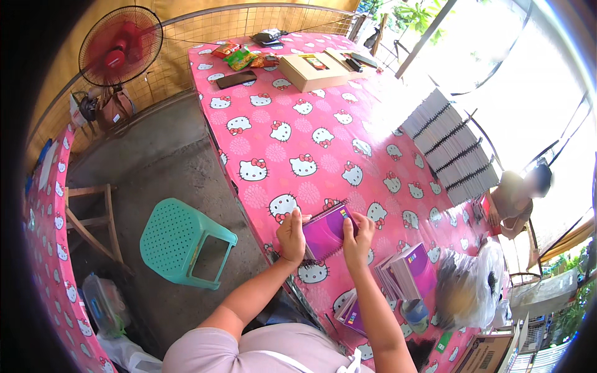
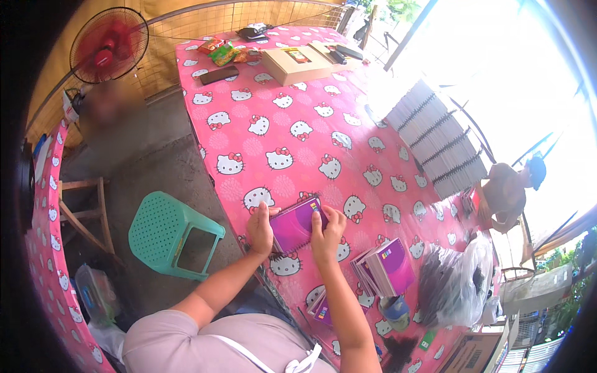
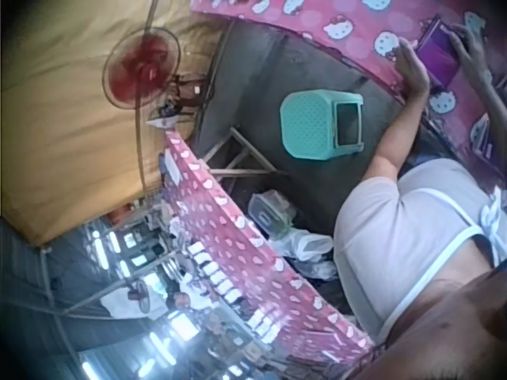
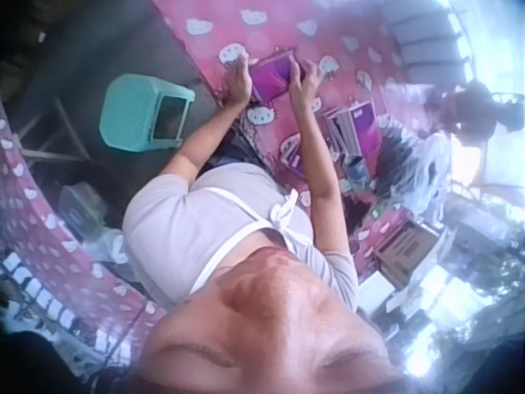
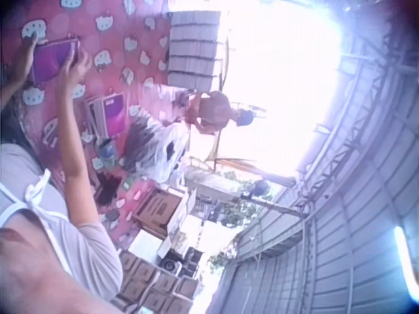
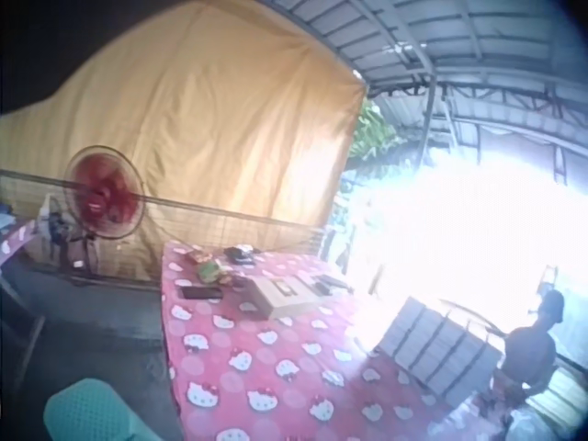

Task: The person threads wire coils through the punched edges of booklets and trims the excess wire using a pair of pliers.

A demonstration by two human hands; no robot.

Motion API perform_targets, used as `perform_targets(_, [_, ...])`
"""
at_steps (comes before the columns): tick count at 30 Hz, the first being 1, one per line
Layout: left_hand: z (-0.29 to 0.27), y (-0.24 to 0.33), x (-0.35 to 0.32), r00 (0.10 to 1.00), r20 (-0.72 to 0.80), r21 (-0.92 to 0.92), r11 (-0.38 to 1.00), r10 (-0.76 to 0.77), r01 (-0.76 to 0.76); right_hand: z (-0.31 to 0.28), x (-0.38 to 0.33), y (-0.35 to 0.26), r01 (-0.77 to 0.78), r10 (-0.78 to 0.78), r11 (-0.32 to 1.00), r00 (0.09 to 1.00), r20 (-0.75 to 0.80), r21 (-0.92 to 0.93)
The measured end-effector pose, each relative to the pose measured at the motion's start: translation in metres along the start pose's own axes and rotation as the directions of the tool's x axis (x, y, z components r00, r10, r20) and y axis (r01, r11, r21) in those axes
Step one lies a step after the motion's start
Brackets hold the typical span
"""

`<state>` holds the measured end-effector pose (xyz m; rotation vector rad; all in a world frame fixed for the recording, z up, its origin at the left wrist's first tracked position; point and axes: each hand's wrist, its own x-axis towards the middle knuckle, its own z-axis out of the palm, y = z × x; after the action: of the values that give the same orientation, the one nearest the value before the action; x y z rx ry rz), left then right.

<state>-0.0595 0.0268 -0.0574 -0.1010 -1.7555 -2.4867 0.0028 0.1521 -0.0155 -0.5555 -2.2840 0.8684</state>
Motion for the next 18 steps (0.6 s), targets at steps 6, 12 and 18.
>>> perform_targets(6, [-0.02,0.046,-0.007,0.993,0.117,0.002,1.0,-0.009,0.009,-0.182,-0.108,0.005,-0.218,0.21,0.975,0.969,-0.131,-0.047])
perform_targets(12, [0.004,0.098,-0.095,0.687,0.562,0.184,0.879,-0.461,0.44,-0.217,-0.223,0.082,-0.82,0.805,0.459,0.547,0.229,0.343])
perform_targets(18, [0.015,0.016,-0.161,0.527,0.538,0.657,0.719,-0.658,0.226,-0.2,-0.213,0.068,-0.835,0.784,0.362,0.514,0.349,0.415])
